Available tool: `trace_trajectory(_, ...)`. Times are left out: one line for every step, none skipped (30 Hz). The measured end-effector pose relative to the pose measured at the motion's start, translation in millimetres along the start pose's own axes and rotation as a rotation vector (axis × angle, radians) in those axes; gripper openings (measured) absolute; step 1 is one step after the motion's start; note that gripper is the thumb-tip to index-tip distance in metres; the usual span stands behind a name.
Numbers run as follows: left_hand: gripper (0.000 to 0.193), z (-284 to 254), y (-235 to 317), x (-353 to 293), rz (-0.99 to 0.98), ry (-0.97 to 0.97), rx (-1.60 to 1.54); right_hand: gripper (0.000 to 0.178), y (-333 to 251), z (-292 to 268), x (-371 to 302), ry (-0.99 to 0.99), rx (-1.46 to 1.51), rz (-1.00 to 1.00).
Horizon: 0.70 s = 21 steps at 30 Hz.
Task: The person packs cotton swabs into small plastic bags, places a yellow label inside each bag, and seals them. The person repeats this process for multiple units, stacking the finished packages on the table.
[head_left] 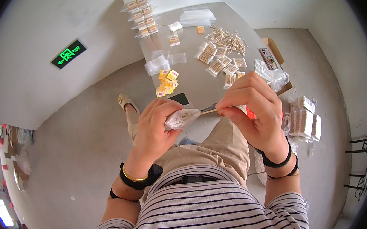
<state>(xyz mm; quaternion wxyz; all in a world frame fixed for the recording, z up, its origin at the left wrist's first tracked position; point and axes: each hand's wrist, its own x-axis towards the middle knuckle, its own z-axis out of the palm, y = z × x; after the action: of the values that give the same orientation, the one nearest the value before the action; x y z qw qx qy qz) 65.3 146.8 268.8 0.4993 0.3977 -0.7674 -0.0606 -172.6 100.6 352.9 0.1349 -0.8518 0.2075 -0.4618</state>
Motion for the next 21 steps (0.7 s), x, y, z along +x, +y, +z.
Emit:
trace_trajectory(0.050, 0.1, 0.9, 0.2, 0.004, 0.003, -0.002, 0.023, -0.6, 0.7, 0.7, 0.000, -0.030, -0.028)
trace_trajectory(0.051, 0.2, 1.8, 0.5, 0.008, 0.007, -0.004, 0.024, -1.7, 0.7, 1.0, 0.007, -0.060, -0.046)
trace_trajectory(0.052, -0.2, 3.3, 0.8, 0.009, 0.007, 0.003, 0.024, -2.4, 0.7, 1.3, 0.014, -0.088, -0.064)
trace_trajectory(0.052, -0.9, 5.2, 1.6, 0.009, 0.008, 0.009, 0.025, -2.9, 0.8, 1.4, 0.020, -0.117, -0.082)
trace_trajectory(0.053, -1.6, 6.3, 1.9, 0.010, 0.009, 0.016, 0.025, -3.0, 1.3, 1.4, 0.025, -0.135, -0.094)
trace_trajectory(0.053, -2.1, 6.6, 1.5, 0.007, 0.008, 0.019, 0.025, -3.5, 1.7, 1.6, 0.029, -0.155, -0.105)
trace_trajectory(0.053, -2.9, 6.8, 1.1, 0.004, 0.008, 0.023, 0.025, -3.9, 2.2, 1.7, 0.032, -0.175, -0.116)
trace_trajectory(0.053, -3.5, 7.0, 0.6, 0.001, 0.007, 0.027, 0.026, -4.2, 2.8, 1.8, 0.036, -0.200, -0.131)
trace_trajectory(0.054, -3.2, 7.3, 0.7, 0.001, 0.006, 0.027, 0.027, -4.4, 2.9, 2.3, 0.038, -0.226, -0.147)
trace_trajectory(0.054, -3.0, 7.5, 0.7, 0.000, 0.006, 0.027, 0.027, -4.5, 3.2, 2.8, 0.040, -0.252, -0.163)
trace_trajectory(0.054, -2.8, 7.7, 0.7, 0.000, 0.005, 0.028, 0.028, -5.2, 3.8, 3.2, 0.045, -0.291, -0.189)
trace_trajectory(0.054, -2.8, 7.8, 0.4, -0.004, 0.007, 0.028, 0.028, -6.3, 5.2, 3.5, 0.051, -0.328, -0.215)
trace_trajectory(0.054, -2.6, 7.8, 0.1, -0.008, 0.009, 0.029, 0.028, -7.1, 6.3, 3.6, 0.058, -0.365, -0.242)
trace_trajectory(0.054, -2.6, 7.9, 0.0, -0.012, 0.011, 0.029, 0.028, -7.5, 7.2, 3.6, 0.051, -0.386, -0.262)
trace_trajectory(0.053, -3.5, 7.9, -0.1, -0.018, 0.001, 0.042, 0.028, -7.7, 8.4, 3.0, 0.045, -0.406, -0.279)
trace_trajectory(0.052, -4.8, 7.8, -0.1, -0.024, -0.010, 0.055, 0.027, -7.2, 8.8, 2.7, 0.034, -0.418, -0.291)
trace_trajectory(0.050, -5.8, 7.5, -0.1, -0.029, -0.021, 0.068, 0.027, -6.8, 9.5, 2.8, 0.023, -0.430, -0.303)
trace_trajectory(0.050, -6.3, 6.9, -0.8, -0.033, -0.029, 0.072, 0.026, -5.7, 9.8, 2.7, 0.008, -0.432, -0.308)
trace_trajectory(0.051, -6.6, 6.2, -1.4, -0.036, -0.038, 0.077, 0.026, -6.1, 9.0, 2.5, -0.015, -0.427, -0.298)
trace_trajectory(0.051, -6.4, 5.6, -1.8, -0.039, -0.047, 0.080, 0.026, -6.5, 7.8, 2.5, -0.038, -0.423, -0.288)
trace_trajectory(0.050, -6.7, 5.4, -2.0, -0.032, -0.048, 0.079, 0.028, -10.0, 4.5, 3.4, -0.069, -0.410, -0.262)
